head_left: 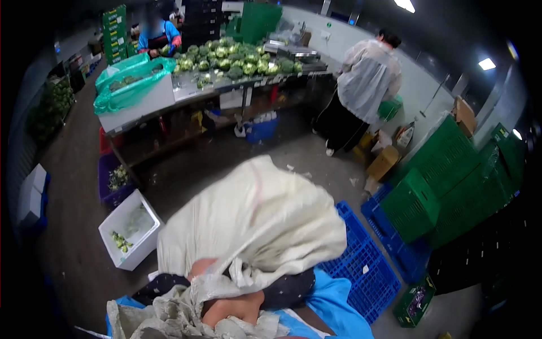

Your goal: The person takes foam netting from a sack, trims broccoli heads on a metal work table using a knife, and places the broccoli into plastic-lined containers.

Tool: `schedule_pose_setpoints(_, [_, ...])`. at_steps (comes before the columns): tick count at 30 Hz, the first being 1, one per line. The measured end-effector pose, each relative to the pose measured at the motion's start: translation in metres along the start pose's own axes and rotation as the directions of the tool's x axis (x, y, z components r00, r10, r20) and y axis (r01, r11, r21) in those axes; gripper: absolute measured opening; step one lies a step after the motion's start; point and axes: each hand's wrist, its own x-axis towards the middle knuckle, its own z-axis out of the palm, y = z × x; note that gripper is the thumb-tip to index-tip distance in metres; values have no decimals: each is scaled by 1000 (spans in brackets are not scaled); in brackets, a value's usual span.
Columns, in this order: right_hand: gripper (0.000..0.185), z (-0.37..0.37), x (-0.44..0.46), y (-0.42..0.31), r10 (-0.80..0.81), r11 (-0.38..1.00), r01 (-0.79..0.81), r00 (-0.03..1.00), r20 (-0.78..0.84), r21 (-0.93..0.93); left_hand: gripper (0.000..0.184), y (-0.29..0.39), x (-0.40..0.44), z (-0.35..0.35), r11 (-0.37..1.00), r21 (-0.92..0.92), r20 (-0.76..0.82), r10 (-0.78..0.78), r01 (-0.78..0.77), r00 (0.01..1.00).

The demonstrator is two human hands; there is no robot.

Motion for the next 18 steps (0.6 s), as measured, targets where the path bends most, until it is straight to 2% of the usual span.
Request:
schedule_pose_setpoints(2, [25, -33, -8, 10, 20, 996, -16, 999, -40, 92, 31, 5, 41, -32, 1000, -9, 33, -2, 3, 999])
schedule_pose_setpoints(5, [23, -99, -29, 17, -3, 993, 19, 990, -140, 117, 31, 8, 102, -77, 1000, -7, 74, -2, 2, 997])
schedule_pose_setpoints(9, [34, -171, -75, 40, 36, 975, 8, 980, -193, 223, 31, 0, 191, -134, 1000, -19, 109, -20, 22, 994])
schedule_pose_setpoints(10, [31, -205, -76, 40, -215, 974, 226, 952, -216, 24, 31, -2, 213, -147, 999, -28, 108, -24, 27, 994])
schedule_pose_setpoints(12, [29, -240, -110, 34, 35, 990, -9, 982, -186, 138, 30, -7, 251, -173, 999, -21, 89, -37, 39, 995])
schedule_pose_setpoints(13, [27, -264, -121, 30, 10, 999, 2, 971, -237, 52, 30, -7, 271, -188, 998, -29, 71, -47, 49, 996])
schedule_pose_setpoints(14, [29, -293, -132, 20, 79, 997, -71, 957, -280, 40, 30, -4, 289, -203, 998, -34, 49, -59, 60, 997])
schedule_pose_setpoints(16, [31, -365, -156, 14, -34, 980, -50, 914, -405, -193, 30, 1, 319, -236, 995, -49, -5, -84, 83, 996])
schedule_pose_setpoints(18, [33, -425, -189, 13, 70, 961, -197, 850, -522, -192, 30, 3, 352, -271, 992, -71, -44, -104, 101, 994])
